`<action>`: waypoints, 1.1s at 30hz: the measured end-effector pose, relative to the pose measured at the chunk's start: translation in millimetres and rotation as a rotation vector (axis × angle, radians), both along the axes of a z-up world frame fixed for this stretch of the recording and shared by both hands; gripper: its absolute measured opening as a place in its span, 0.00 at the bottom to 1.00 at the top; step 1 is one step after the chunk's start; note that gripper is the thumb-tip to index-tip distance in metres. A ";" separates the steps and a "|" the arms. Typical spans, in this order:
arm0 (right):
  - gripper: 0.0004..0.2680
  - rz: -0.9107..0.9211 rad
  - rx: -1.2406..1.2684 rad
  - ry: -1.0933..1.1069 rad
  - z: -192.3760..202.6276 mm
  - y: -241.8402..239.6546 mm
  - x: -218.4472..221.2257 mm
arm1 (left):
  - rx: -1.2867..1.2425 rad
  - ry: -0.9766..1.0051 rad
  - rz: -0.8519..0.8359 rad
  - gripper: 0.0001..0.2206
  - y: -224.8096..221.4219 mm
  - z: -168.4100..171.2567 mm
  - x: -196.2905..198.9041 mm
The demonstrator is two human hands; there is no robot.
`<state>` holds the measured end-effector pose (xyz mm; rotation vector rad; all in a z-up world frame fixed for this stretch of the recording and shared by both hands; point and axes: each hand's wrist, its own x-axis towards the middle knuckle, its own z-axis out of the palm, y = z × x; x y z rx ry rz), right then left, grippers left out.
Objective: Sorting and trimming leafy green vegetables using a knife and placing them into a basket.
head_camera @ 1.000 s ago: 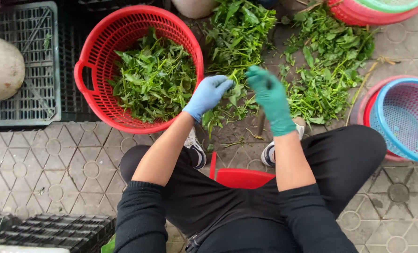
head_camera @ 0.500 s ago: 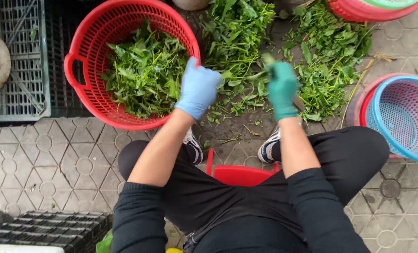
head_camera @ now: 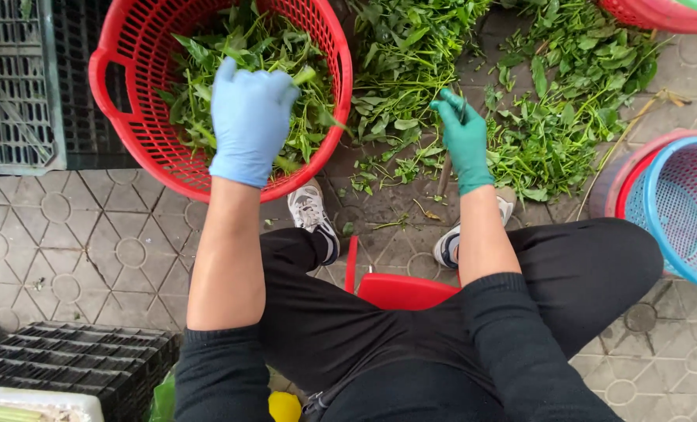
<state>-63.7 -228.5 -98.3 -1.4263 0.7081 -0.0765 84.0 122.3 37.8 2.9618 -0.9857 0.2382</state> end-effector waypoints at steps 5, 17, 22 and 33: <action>0.15 0.023 -0.197 0.331 -111.5 -21.9 -13.3 | 0.098 -0.069 0.182 0.32 17.2 44.0 8.4; 0.14 0.270 -0.509 0.501 -210.1 31.1 -81.2 | 0.023 0.220 0.006 0.25 -13.4 34.3 -11.1; 0.07 0.183 -0.535 0.142 -136.7 17.6 -82.2 | -0.022 0.164 -0.109 0.15 -86.7 6.1 -29.8; 0.11 0.011 -0.460 -0.169 57.7 14.8 -100.8 | 0.081 0.049 -0.443 0.06 -183.0 -63.1 -96.0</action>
